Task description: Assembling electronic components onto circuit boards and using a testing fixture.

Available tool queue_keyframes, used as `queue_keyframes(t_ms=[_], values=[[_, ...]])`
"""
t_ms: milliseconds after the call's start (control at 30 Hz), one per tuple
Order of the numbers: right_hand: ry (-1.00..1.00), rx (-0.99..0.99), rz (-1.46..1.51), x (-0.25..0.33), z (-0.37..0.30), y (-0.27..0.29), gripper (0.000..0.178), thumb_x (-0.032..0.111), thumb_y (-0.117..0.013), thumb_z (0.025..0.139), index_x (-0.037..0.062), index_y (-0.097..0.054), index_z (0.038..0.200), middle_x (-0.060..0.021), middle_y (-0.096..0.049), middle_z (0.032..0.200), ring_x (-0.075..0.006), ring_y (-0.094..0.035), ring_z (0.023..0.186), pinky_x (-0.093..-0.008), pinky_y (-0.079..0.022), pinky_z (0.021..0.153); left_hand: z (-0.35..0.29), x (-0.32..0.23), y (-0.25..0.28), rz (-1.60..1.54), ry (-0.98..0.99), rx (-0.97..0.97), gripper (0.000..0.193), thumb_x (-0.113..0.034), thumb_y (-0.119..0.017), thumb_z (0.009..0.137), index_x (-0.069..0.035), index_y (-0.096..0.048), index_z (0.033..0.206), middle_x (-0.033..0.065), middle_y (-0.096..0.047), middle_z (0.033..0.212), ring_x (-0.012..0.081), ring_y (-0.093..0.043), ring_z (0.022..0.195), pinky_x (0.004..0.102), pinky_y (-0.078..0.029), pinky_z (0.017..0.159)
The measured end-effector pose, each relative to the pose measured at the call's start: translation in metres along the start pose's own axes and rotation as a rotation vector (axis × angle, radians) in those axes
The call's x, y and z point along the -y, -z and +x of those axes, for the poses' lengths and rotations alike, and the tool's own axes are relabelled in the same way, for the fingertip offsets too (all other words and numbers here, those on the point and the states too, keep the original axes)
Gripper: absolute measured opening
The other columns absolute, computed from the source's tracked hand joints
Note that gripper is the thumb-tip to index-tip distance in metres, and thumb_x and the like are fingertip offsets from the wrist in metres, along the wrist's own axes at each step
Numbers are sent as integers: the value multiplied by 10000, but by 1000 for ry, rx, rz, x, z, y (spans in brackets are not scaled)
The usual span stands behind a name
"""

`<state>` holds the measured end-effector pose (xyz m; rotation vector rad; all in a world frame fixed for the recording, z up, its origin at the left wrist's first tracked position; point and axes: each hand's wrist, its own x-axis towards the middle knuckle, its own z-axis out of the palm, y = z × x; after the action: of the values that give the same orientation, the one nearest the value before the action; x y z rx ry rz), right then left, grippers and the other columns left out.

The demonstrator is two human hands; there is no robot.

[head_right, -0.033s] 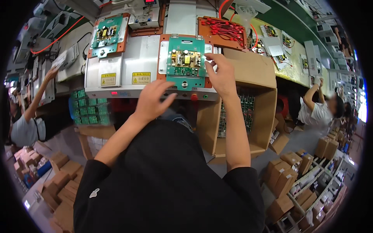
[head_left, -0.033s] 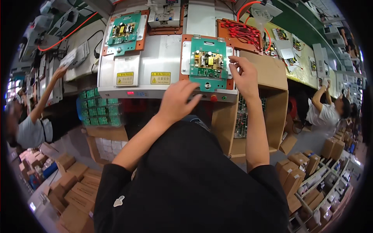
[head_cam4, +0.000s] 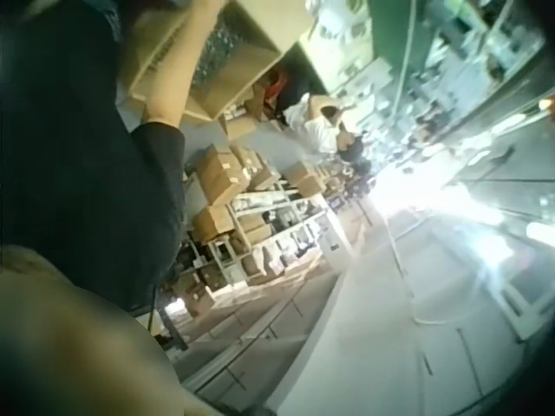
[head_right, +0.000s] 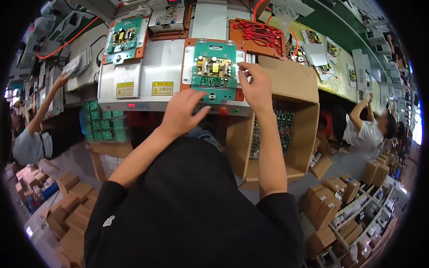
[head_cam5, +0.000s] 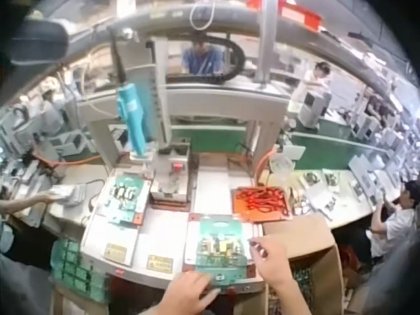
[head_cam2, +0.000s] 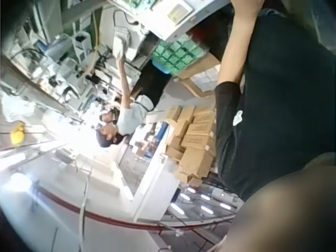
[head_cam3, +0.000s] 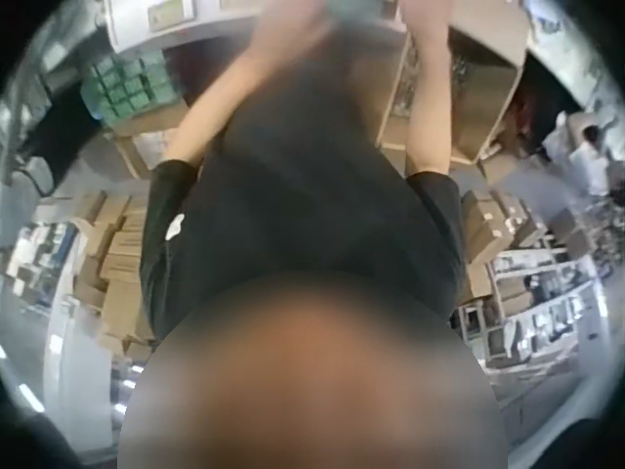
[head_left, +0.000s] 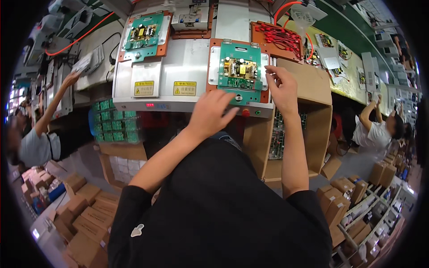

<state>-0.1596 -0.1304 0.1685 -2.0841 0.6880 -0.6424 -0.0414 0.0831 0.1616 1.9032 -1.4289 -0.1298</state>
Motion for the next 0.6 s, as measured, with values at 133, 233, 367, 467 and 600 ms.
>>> queue_keyframes(t_ms=[133, 233, 367, 467, 600], values=[[-70, 5, 53, -7, -8, -3, 161, 29, -658, 896, 3, -705, 1048, -34, -658, 839, -70, -517, 669, -232, -430, 602, 19, 4, -41, 186, -11, 61, 328, -175, -714, 831, -52, -610, 1116, 104, -630, 953, 281, -618, 881, 402, -450, 724], [-68, 2, 61, 1, -10, 3, 162, 25, -659, 897, 1, -705, 1051, -33, -663, 851, -73, -536, 675, -230, -441, 618, 19, 3, -42, 202, 116, 134, 313, -176, -702, 832, -46, -609, 1101, 88, -633, 955, 264, -621, 885, 388, -434, 725], [-1, -46, 78, -1, -1, 8, 165, 27, -657, 904, -4, -701, 1060, -38, -675, 870, -76, -564, 691, -226, -456, 639, 4, 3, -19, 149, 47, 5, 375, -156, -743, 779, -76, -621, 1125, 60, -630, 917, 257, -615, 821, 367, -434, 729], [55, -158, 177, -4, 6, 14, 136, 24, -626, 937, -19, -696, 1045, -45, -687, 935, -87, -601, 732, -216, -481, 659, 3, 10, -1, 217, -160, -22, 357, -130, -760, 750, -94, -654, 1089, 43, -627, 897, 251, -604, 780, 360, -437, 714], [162, -386, 361, 5, 8, 30, 135, -11, -593, 948, -26, -675, 1053, -53, -680, 960, -64, -570, 707, -197, -466, 629, 80, 2, 37, 251, -374, -291, 193, -82, -748, 746, -95, -706, 934, 48, -629, 852, 235, -597, 760, 361, -441, 662]])
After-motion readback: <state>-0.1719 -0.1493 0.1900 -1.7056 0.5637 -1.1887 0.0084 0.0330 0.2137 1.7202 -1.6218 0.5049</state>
